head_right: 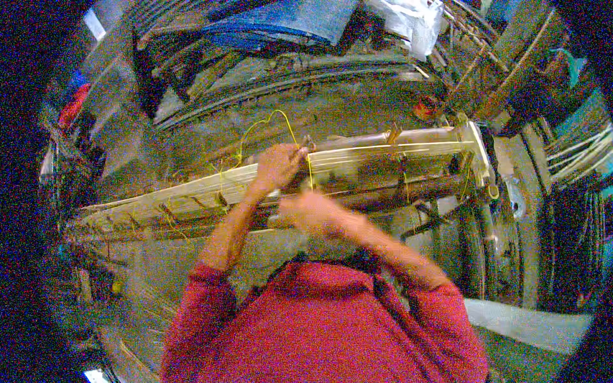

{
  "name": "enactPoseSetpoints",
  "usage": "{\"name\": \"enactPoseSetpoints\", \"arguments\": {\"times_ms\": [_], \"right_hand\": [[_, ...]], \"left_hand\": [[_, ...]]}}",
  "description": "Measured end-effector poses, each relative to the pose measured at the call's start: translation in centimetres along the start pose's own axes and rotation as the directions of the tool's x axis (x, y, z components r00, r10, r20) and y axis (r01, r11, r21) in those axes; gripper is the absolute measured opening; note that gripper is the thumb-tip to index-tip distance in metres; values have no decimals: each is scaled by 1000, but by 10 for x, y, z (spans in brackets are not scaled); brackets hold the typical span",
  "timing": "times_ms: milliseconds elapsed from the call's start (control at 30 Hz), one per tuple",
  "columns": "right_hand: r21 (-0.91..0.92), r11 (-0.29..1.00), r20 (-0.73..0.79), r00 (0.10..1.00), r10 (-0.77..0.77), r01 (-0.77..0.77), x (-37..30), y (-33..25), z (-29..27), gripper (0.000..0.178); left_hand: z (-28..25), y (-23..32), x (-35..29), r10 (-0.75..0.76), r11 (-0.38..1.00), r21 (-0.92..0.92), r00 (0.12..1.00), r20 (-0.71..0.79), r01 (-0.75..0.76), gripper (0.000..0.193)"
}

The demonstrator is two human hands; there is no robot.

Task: The person picks up thin bamboo strips from the floor and places them on a wooden jig. They then use yellow string to tie the strips together at multiple points along the jig, repeating the process for several bundles.

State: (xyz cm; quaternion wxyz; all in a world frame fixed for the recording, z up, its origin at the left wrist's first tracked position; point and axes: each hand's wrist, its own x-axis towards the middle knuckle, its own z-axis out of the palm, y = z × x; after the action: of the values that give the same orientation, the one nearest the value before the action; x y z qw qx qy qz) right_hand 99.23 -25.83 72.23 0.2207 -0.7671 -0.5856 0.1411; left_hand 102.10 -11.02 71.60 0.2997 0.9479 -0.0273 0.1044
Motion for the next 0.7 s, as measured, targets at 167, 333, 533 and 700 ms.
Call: {"name": "enactPoseSetpoints", "arguments": {"times_ms": [167, 333, 533, 700], "right_hand": [[-82, 980, -471, 860, -197, 180, -10, 5, 80, 5], [-59, 986, -496, 853, -164, 155, -39, 8, 50, 10], [-41, 664, -835, 391, 388, -747, -139, 55, 1, 17], [-490, 812, -768, 599, -228, -319, -117, 64, -94, 20]], "left_hand": [[2, -14, 85, -56, 973, -218, 992, 109, 79, 33], [24, -20, 122, -160, 954, 297, 910, 382, 43, 40], [29, 78, 72, 307, 882, 263, 901, 308, -390, 37], [95, 124, 40, 245, 957, 134, 964, 99, -257, 26]]}}
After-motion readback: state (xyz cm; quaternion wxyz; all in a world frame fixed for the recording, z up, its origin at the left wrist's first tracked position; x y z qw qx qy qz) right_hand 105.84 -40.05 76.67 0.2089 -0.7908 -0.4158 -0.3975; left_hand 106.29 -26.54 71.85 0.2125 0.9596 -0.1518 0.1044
